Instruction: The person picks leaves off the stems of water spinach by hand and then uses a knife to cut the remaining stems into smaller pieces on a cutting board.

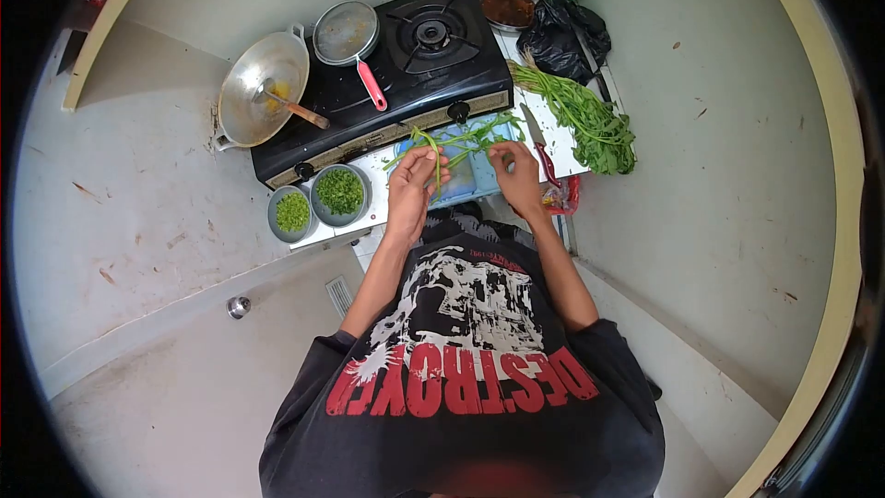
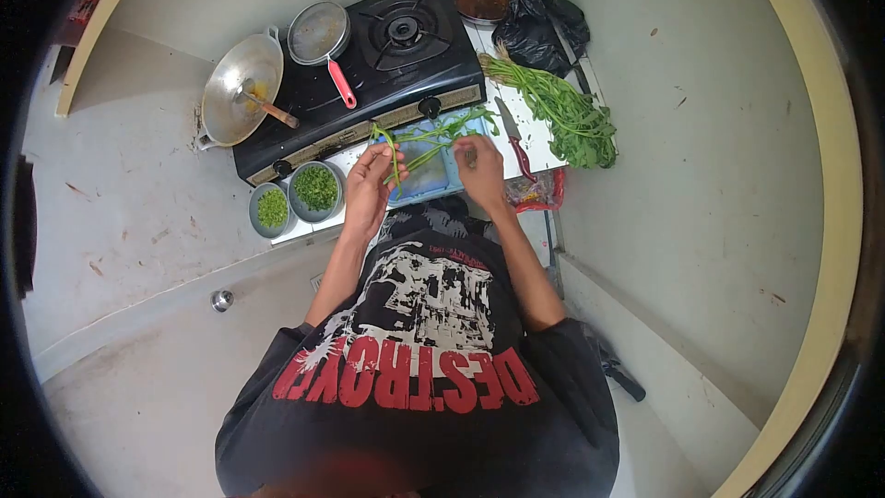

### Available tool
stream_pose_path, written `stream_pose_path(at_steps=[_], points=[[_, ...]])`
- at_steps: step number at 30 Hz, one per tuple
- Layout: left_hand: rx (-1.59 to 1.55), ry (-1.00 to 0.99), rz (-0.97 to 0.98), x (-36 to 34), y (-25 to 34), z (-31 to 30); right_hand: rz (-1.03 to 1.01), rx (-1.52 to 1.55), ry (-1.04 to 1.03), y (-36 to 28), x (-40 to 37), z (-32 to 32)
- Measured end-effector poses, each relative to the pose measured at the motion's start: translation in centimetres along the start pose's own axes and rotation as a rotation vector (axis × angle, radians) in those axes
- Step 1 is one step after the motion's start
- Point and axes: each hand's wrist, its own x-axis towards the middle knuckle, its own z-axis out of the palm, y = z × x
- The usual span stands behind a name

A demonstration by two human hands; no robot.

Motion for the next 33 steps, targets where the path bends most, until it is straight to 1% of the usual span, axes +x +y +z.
stream_pose_path(at_steps=[3,6,7,10,13,16,17,20,23,27,29,30,33], points=[[0.048,-0.074,0.012,0.4,-0.4,0.5,0.096,0.344,-0.117,-5.7,-0.5,-1.1],[0.098,-0.127,0.033,0.7,-0.9,1.6,-0.014,0.388,-0.090,-9.5,-0.9,-2.2],[0.123,-0.141,0.043,0.7,-1.0,1.9,-0.058,0.330,-0.057,-9.6,-1.0,-2.2],[0.160,-0.197,0.045,0.7,-1.2,2.7,-0.076,0.231,0.010,-9.7,-1.1,-2.6],[0.175,-0.219,0.038,0.8,-1.5,3.0,0.082,0.402,0.036,-8.9,-1.3,-2.3],[0.181,-0.234,0.035,0.9,-2.0,3.2,0.086,0.403,-0.009,-7.5,-1.7,-2.4],[0.177,-0.236,0.021,0.9,-2.2,3.3,0.096,0.431,0.012,-7.2,-1.9,-2.3],[0.139,-0.239,-0.023,0.9,-2.4,3.6,0.078,0.381,0.013,-7.2,-2.0,-2.8],[0.111,-0.224,-0.066,0.6,-2.2,4.1,0.089,0.455,0.010,-6.9,-2.2,-2.6],[0.040,-0.143,-0.149,0.8,-1.6,4.4,-0.025,0.344,0.044,-7.3,-2.9,-2.4],[-0.052,-0.155,-0.196,1.3,-2.6,3.5,-0.046,0.301,0.058,-8.0,-3.2,-2.3],[-0.099,-0.162,-0.219,1.4,-2.7,3.5,-0.088,0.256,0.068,-8.1,-3.2,-2.2],[-0.194,-0.105,-0.317,1.1,-2.8,4.1,-0.185,0.161,0.090,-7.9,-3.3,-2.3]])
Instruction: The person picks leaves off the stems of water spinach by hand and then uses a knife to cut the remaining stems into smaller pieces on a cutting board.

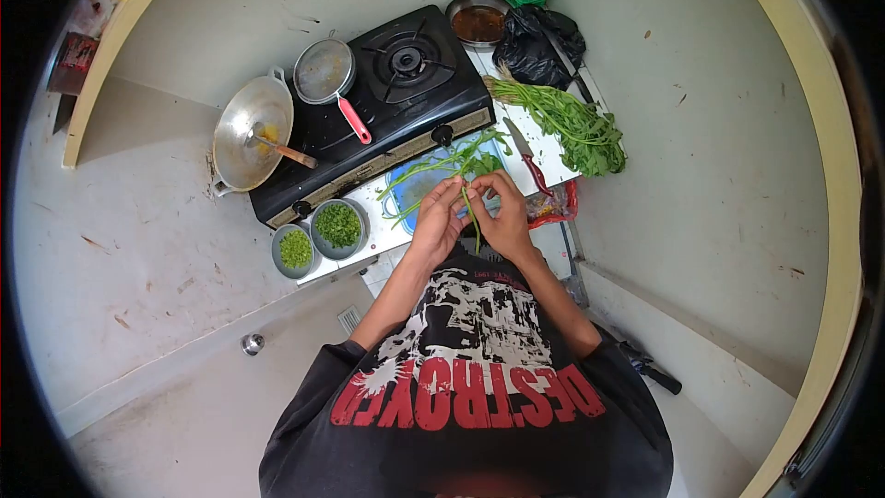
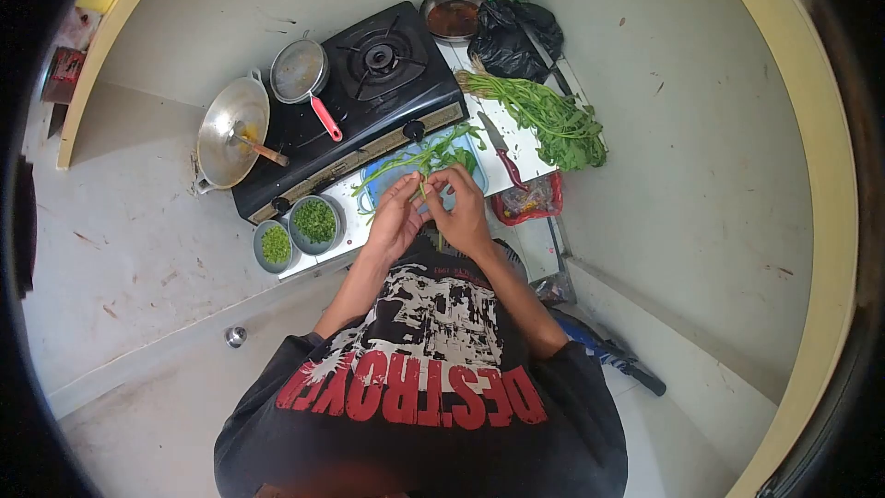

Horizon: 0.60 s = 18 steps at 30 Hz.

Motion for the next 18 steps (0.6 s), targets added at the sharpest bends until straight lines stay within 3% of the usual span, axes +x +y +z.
stream_pose_path(at_steps=[5,9,11,14,18], points=[[-0.102,0.073,0.033,1.3,-0.2,-2.6,-0.072,0.030,-0.049,0.6,-0.4,-0.1],[-0.136,0.194,0.201,1.1,1.7,-3.2,-0.016,0.123,0.105,3.4,-0.1,-2.2],[-0.139,0.235,0.251,0.8,2.3,-3.9,0.168,0.128,0.175,5.9,0.0,-3.3],[-0.104,0.258,0.268,0.5,2.8,-5.0,0.304,-0.061,0.065,7.3,0.8,-4.1],[-0.064,0.219,0.267,0.4,2.6,-5.9,0.294,-0.173,-0.040,10.9,1.8,-3.1]])
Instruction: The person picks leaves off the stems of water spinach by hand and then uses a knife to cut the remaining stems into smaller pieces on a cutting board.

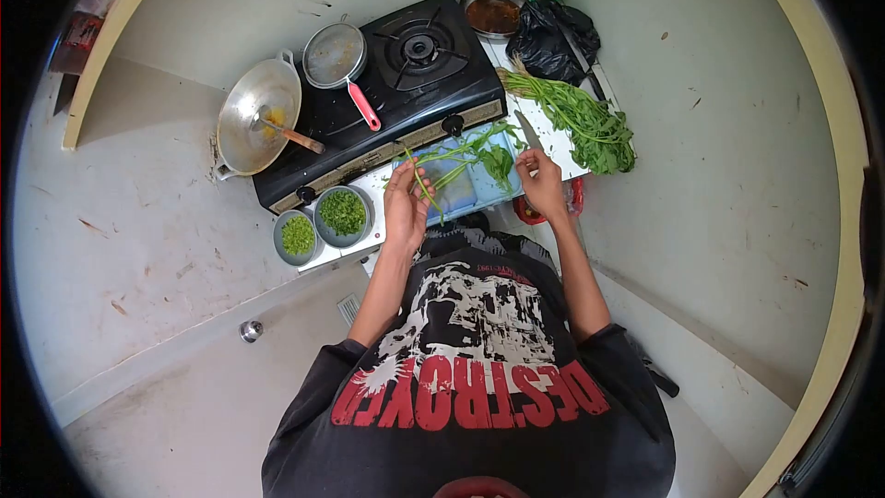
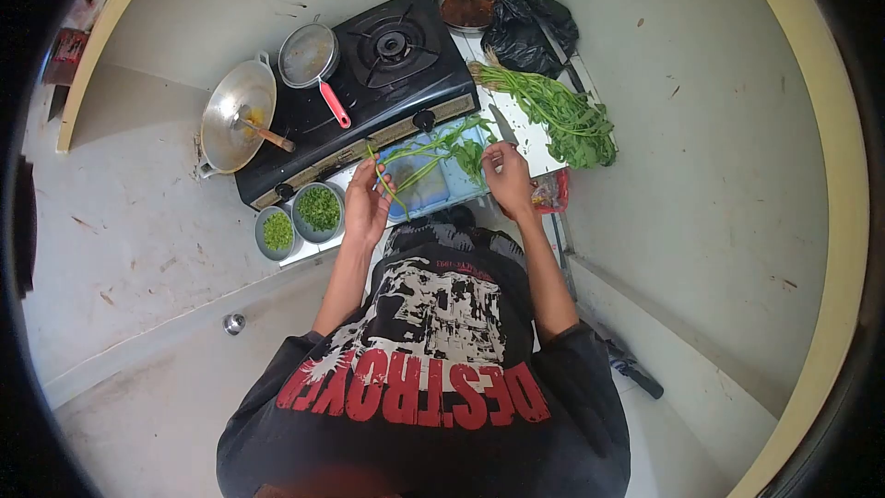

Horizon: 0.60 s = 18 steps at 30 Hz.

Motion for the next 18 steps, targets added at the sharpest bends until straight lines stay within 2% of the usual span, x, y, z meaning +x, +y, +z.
stream_pose_path(at_steps=[3,6,9,12,15,18], points=[[-0.026,0.008,-0.010,-0.4,-0.2,0.1,-0.005,-0.027,-0.007,3.0,1.5,1.6],[-0.031,0.003,-0.010,-0.5,-0.3,0.1,-0.097,-0.081,-0.025,4.7,2.3,2.5],[-0.029,-0.007,-0.020,-0.4,-0.5,-0.2,-0.049,-0.234,-0.116,4.8,1.7,2.4],[0.009,0.007,-0.006,-0.6,-0.3,0.2,0.077,-0.519,-0.299,7.6,0.6,2.8],[0.062,-0.010,0.022,-0.8,-0.3,0.6,0.078,-0.634,-0.212,6.7,-1.2,2.4],[0.091,-0.073,0.040,-1.0,-0.5,1.4,0.037,-0.512,-0.141,4.2,-1.7,1.8]])
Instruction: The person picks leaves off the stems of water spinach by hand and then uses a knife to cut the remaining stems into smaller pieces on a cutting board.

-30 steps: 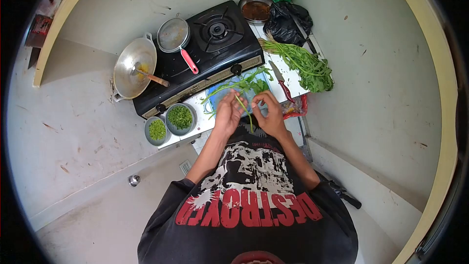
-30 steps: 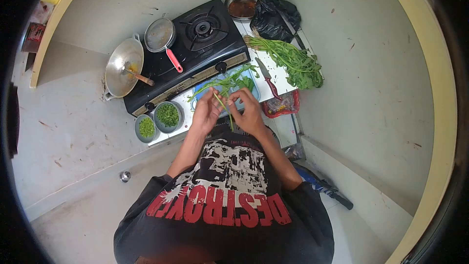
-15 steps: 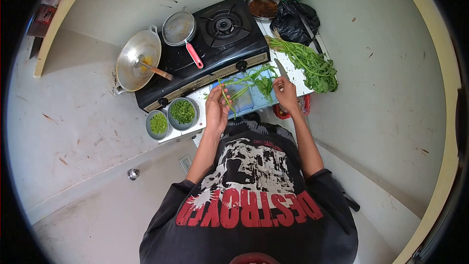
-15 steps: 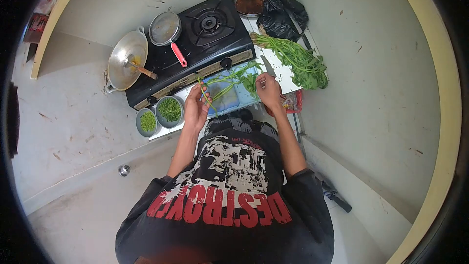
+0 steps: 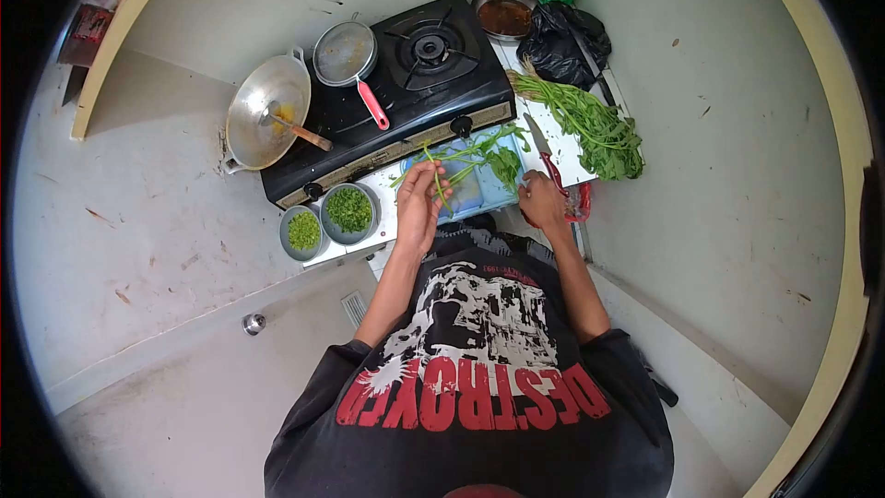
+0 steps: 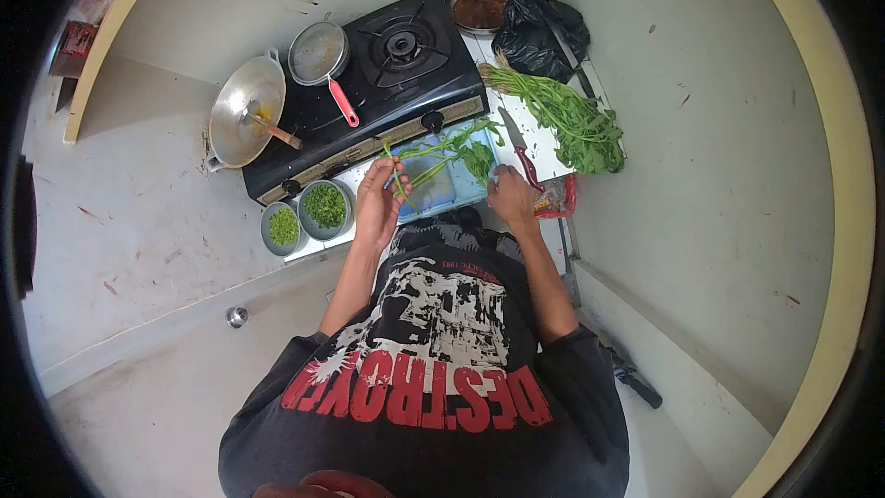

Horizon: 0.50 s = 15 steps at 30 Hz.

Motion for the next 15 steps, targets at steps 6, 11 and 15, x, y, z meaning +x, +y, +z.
stream_pose_path(at_steps=[6,11,15], points=[[0.184,-0.163,0.070,-0.9,0.1,3.3,-0.117,0.763,-0.055,-9.3,-0.9,-5.8],[0.306,-0.304,0.119,-1.0,-0.7,4.3,-0.191,0.977,0.069,-12.3,-1.4,-7.7],[0.311,-0.350,0.131,-1.3,-1.2,4.7,-0.107,1.111,0.057,-12.2,-1.7,-7.6]])
